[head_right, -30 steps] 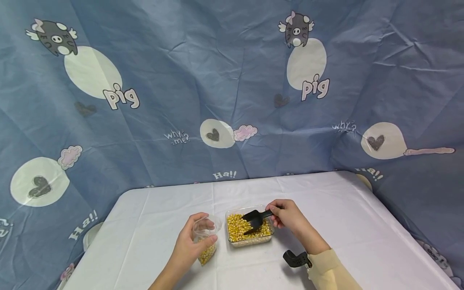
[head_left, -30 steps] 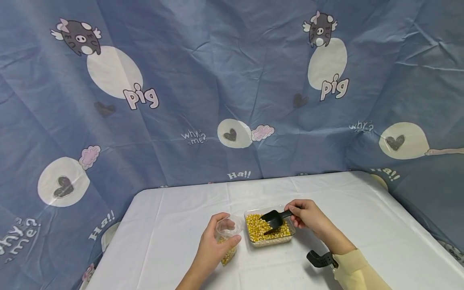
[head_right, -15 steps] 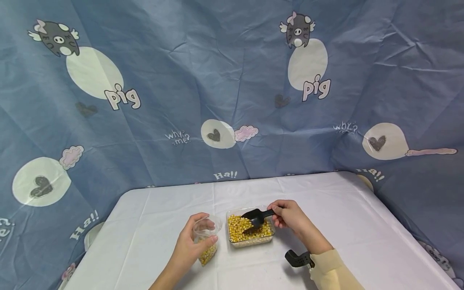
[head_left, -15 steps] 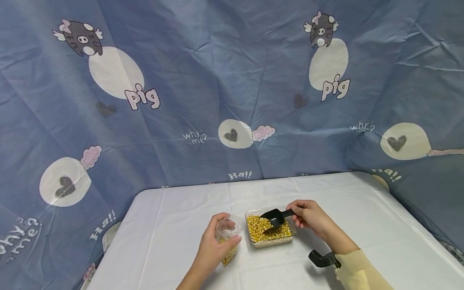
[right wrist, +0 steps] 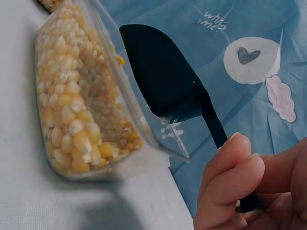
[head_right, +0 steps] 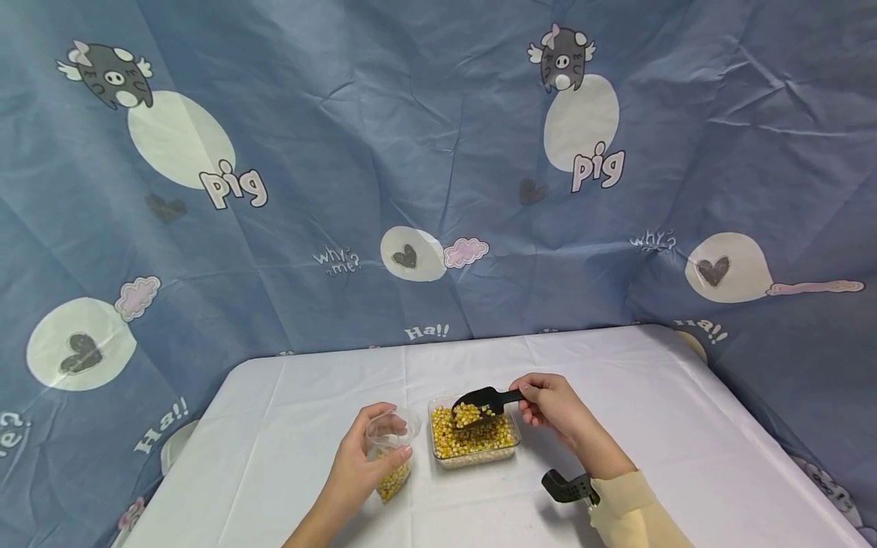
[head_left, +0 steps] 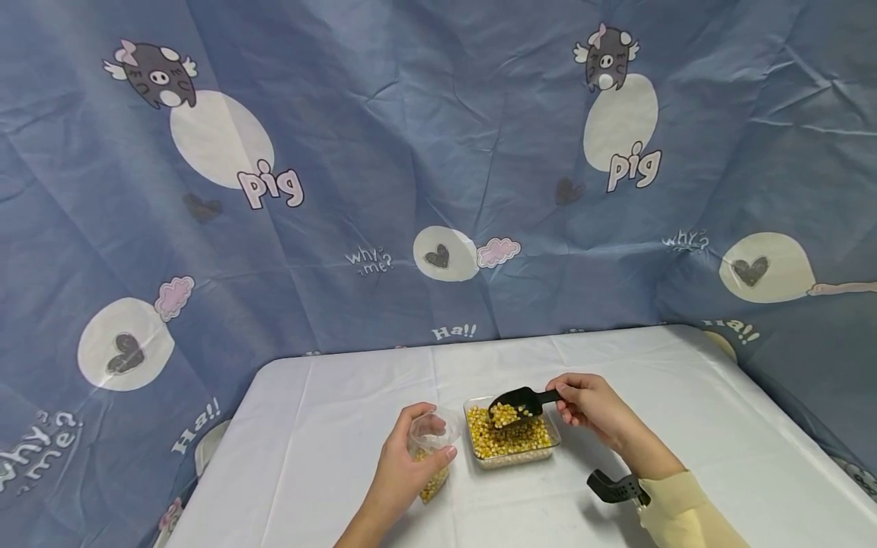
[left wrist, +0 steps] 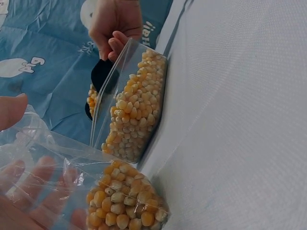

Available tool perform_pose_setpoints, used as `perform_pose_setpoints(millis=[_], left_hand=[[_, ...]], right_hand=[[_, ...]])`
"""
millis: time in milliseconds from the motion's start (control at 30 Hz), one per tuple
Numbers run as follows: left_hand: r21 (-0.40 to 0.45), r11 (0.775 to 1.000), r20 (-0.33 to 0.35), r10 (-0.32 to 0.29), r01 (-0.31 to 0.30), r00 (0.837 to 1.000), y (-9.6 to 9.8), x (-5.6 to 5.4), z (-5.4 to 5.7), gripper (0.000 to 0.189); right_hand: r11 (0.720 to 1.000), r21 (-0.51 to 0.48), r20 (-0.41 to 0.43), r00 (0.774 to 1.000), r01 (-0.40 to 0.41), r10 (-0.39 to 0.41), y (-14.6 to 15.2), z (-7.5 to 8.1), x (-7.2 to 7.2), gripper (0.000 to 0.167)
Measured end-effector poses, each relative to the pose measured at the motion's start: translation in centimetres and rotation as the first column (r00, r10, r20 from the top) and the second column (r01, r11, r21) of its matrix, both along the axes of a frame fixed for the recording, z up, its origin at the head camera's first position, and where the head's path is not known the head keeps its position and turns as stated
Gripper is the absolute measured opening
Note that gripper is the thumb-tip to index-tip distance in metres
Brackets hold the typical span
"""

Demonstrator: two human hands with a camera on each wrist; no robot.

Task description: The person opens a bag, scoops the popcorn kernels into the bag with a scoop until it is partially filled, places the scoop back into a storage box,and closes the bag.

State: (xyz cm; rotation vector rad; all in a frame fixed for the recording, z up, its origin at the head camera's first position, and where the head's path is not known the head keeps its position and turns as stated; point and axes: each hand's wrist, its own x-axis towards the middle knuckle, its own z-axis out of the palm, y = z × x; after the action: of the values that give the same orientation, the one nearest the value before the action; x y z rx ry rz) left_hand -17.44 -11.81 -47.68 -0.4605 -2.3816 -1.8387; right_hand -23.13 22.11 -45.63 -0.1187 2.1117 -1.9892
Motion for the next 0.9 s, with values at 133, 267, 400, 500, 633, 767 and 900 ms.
perform_pose_setpoints(millis=[133,267,400,500,633,767,900], left_hand=[[-0.001,1.0,0.002,0.002,-0.002,1.0,0.0,0.0,0.0,0.058],[-0.001,1.0,0.001,0.0,0.0,1.0,0.0,0.0,0.1,0.059],[0.0,1.0,0.008,0.005,-0.005,1.0,0.1,0.0,0.1,0.059],[0.002,1.0,0.009,0.008,-0.008,1.0,0.1,0.1,0.1,0.059],[0.004,1.0,0.005,0.006,-0.006,1.0,0.2,0.1,0.1,0.058],[0.006,1.0,0.016,0.002,-0.002,1.0,0.2,0.1,0.1,0.061],[0.004,1.0,0.017,0.0,0.0,1.0,0.2,0.1,0.2,0.061]], right_hand=[[1.0,-0.005,-0.005,1.0,0.0,0.0,-0.1,0.5,0.2,0.024],[1.0,-0.008,-0.011,1.0,0.013,-0.013,-0.3,1.0,0.5,0.024],[0.999,-0.008,-0.014,0.999,0.033,-0.033,-0.7,1.7,0.8,0.022],[0.999,-0.018,-0.015,0.999,0.032,-0.032,-1.0,2.2,1.0,0.022],[0.999,-0.043,-0.028,0.999,0.024,-0.025,-1.2,2.8,1.3,0.024],[0.997,-0.069,-0.053,0.998,0.022,-0.026,-1.6,3.5,1.6,0.024],[0.995,-0.094,-0.075,0.996,0.03,-0.037,-2.2,4.4,2.2,0.024]])
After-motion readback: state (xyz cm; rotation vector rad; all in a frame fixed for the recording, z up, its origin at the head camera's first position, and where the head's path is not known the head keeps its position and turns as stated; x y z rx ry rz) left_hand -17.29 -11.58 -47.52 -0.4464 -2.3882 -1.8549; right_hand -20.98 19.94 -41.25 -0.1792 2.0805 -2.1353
